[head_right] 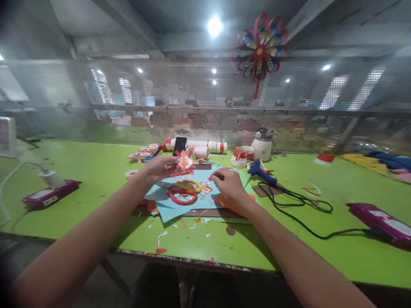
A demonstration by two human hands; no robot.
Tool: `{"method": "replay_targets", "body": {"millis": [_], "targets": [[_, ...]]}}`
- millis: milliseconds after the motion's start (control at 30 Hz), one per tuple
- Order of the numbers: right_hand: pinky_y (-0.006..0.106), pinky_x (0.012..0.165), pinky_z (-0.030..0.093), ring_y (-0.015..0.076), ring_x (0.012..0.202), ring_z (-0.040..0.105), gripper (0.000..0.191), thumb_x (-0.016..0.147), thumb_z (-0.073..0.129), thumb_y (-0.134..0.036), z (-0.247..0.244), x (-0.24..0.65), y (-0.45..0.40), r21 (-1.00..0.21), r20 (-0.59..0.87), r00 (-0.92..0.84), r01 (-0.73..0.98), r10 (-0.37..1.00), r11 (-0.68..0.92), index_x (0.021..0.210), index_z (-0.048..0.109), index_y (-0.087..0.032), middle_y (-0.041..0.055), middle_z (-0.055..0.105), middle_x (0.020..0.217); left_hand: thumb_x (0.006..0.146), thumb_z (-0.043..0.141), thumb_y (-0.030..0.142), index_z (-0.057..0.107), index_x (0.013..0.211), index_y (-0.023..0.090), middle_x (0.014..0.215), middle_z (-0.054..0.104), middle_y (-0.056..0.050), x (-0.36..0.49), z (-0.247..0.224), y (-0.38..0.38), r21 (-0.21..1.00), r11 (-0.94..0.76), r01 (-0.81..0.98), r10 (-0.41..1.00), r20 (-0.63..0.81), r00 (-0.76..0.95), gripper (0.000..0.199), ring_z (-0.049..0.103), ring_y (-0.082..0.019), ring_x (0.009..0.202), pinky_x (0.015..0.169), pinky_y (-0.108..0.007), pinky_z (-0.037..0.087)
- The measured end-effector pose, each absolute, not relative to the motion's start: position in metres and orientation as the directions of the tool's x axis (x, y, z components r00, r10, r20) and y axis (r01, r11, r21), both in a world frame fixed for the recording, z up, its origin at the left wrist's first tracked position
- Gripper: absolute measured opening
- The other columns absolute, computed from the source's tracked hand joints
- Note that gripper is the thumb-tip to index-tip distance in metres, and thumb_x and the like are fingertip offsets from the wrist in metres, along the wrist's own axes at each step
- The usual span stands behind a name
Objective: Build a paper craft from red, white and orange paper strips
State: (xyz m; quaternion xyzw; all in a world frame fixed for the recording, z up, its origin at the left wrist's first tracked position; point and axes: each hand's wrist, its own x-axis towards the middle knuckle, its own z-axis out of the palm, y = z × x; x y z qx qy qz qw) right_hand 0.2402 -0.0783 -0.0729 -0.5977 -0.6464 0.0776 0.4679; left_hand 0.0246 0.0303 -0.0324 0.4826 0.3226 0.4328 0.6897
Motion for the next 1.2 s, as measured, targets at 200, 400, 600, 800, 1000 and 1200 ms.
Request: {"method": "replay_targets", "body": {"millis": [200, 400, 600, 800, 1000, 1200], "targets": [[0.033, 0.065, 0.045, 0.0200, 0.066, 0.059, 0.023, 0.076, 0.056, -0.036, -0.074, 0.240, -0.080, -0.625, 0.539, 0.168, 0.737, 0.826, 0.257, 0.073, 0.068, -0.017, 0.0066, 0.069, 0.072, 0.068, 0.065, 0.003, 0.062, 0.063, 0.009, 0.063, 0.060, -0.004, 0.043, -0.067, 0.017, 0.940, 0.205, -0.274, 0.832, -0.020, 0.554, 0.008, 0.057, -0.010, 0.056, 0.058, -0.022, 0.053], [0.036, 0.074, 0.048, 0.0217, 0.076, 0.063, 0.023, 0.074, 0.059, -0.033, -0.076, 0.238, -0.080, -0.718, 0.483, 0.259, 0.664, 0.836, 0.209, 0.082, 0.069, -0.015, 0.0093, 0.070, 0.084, 0.067, 0.070, 0.009, 0.061, 0.066, 0.011, 0.063, 0.057, -0.001, 0.042, -0.079, 0.016, 0.930, 0.238, -0.278, 0.807, -0.030, 0.590, 0.010, 0.056, -0.009, 0.056, 0.060, -0.025, 0.052], [0.036, 0.074, 0.050, 0.0194, 0.076, 0.061, 0.026, 0.073, 0.060, -0.028, -0.082, 0.242, -0.077, -0.760, 0.507, 0.277, 0.591, 0.816, 0.272, 0.093, 0.069, -0.015, 0.0104, 0.067, 0.093, 0.063, 0.077, 0.014, 0.062, 0.070, 0.011, 0.065, 0.058, 0.000, 0.043, -0.078, 0.012, 0.929, 0.243, -0.279, 0.810, -0.037, 0.586, 0.017, 0.054, -0.008, 0.054, 0.057, -0.023, 0.048], [0.036, 0.072, 0.050, 0.0188, 0.076, 0.060, 0.026, 0.072, 0.064, -0.030, -0.081, 0.248, -0.075, -0.834, 0.480, 0.348, 0.467, 0.806, 0.294, 0.093, 0.067, -0.014, 0.0092, 0.066, 0.090, 0.064, 0.078, 0.020, 0.063, 0.068, 0.011, 0.065, 0.057, -0.001, 0.045, -0.074, 0.000, 0.928, 0.263, -0.263, 0.803, -0.060, 0.592, 0.018, 0.054, -0.008, 0.056, 0.056, -0.022, 0.048], [0.032, 0.062, 0.048, 0.0147, 0.060, 0.056, 0.026, 0.076, 0.061, -0.035, -0.067, 0.238, -0.083, -0.860, 0.388, 0.376, 0.476, 0.841, 0.184, 0.088, 0.067, -0.013, 0.0057, 0.065, 0.078, 0.064, 0.078, 0.019, 0.061, 0.066, 0.012, 0.064, 0.056, -0.001, 0.046, -0.073, -0.009, 0.921, 0.307, -0.240, 0.785, -0.102, 0.611, 0.018, 0.054, -0.008, 0.054, 0.056, -0.022, 0.049], [0.033, 0.066, 0.048, 0.0166, 0.066, 0.057, 0.030, 0.077, 0.060, -0.039, -0.069, 0.237, -0.083, -0.870, 0.360, 0.358, 0.462, 0.861, 0.172, 0.093, 0.065, -0.013, 0.0042, 0.062, 0.073, 0.068, 0.076, 0.019, 0.060, 0.066, 0.013, 0.064, 0.053, 0.001, 0.043, -0.068, -0.008, 0.921, 0.325, -0.216, 0.763, -0.120, 0.636, 0.017, 0.053, -0.008, 0.054, 0.056, -0.022, 0.050]]}}
